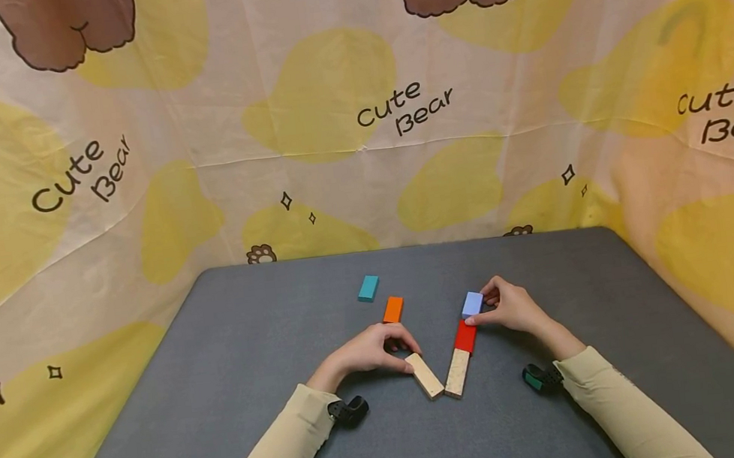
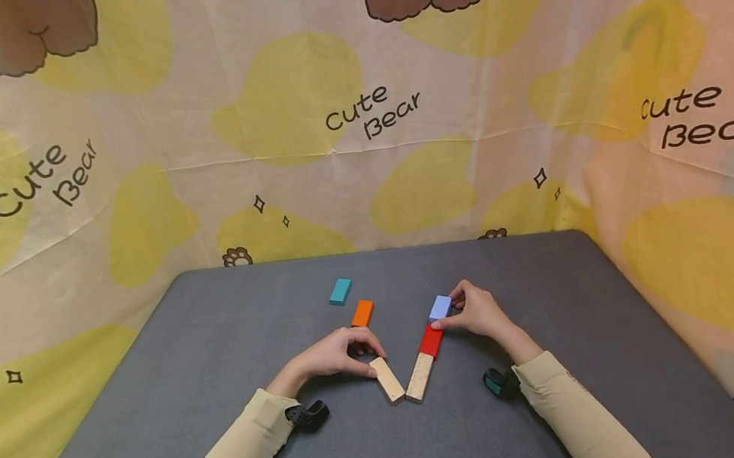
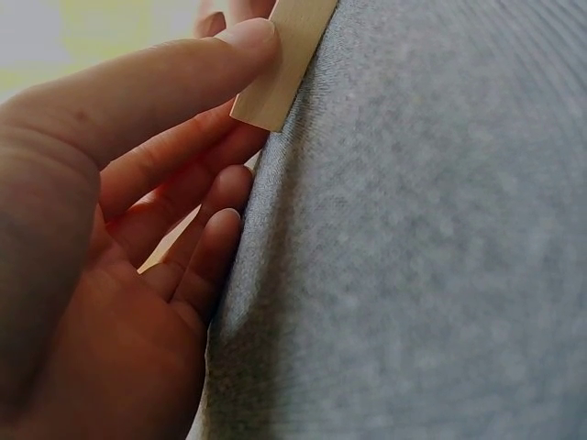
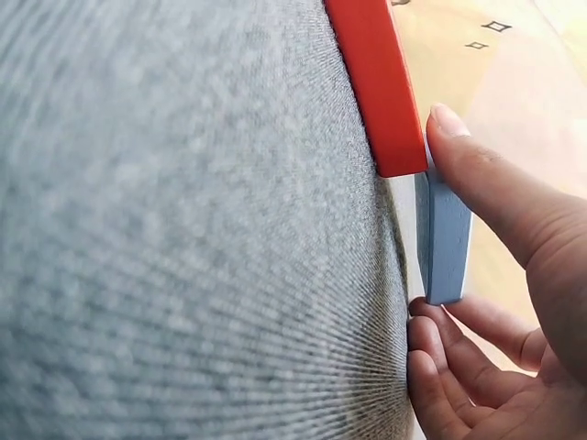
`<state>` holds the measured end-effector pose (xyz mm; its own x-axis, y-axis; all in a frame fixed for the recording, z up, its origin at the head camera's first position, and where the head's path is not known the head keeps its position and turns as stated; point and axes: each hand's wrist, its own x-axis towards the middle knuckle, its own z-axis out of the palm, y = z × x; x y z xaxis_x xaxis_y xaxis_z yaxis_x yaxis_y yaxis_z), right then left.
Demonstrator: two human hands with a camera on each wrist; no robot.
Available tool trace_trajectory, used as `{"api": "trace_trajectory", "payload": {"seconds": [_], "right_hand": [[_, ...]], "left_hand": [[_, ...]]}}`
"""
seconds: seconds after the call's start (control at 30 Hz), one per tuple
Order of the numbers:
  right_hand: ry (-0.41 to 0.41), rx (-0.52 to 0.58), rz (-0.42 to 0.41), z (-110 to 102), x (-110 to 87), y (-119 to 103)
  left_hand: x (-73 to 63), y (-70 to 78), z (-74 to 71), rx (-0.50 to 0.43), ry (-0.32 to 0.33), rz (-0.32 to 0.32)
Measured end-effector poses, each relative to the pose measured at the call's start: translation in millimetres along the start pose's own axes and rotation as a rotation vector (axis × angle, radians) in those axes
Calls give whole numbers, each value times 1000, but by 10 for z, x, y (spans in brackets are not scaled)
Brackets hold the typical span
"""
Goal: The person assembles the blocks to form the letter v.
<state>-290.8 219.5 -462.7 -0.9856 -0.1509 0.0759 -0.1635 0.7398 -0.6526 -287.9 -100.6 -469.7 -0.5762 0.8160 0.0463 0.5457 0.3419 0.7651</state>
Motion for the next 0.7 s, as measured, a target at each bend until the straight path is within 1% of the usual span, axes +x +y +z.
{"api": "trace_trajectory", "payload": {"seconds": [0.33, 0.53, 0.7], "right_hand": [[-4, -5, 4, -4, -12, -21], [-9, -12, 9, 0, -12, -27], [-12, -7, 10, -2, -15, -31]], "left_hand": [[0, 3, -7, -7, -6, 10], [3, -4, -4, -7, -6, -10], [4, -10, 0, -3, -1, -10]]}}
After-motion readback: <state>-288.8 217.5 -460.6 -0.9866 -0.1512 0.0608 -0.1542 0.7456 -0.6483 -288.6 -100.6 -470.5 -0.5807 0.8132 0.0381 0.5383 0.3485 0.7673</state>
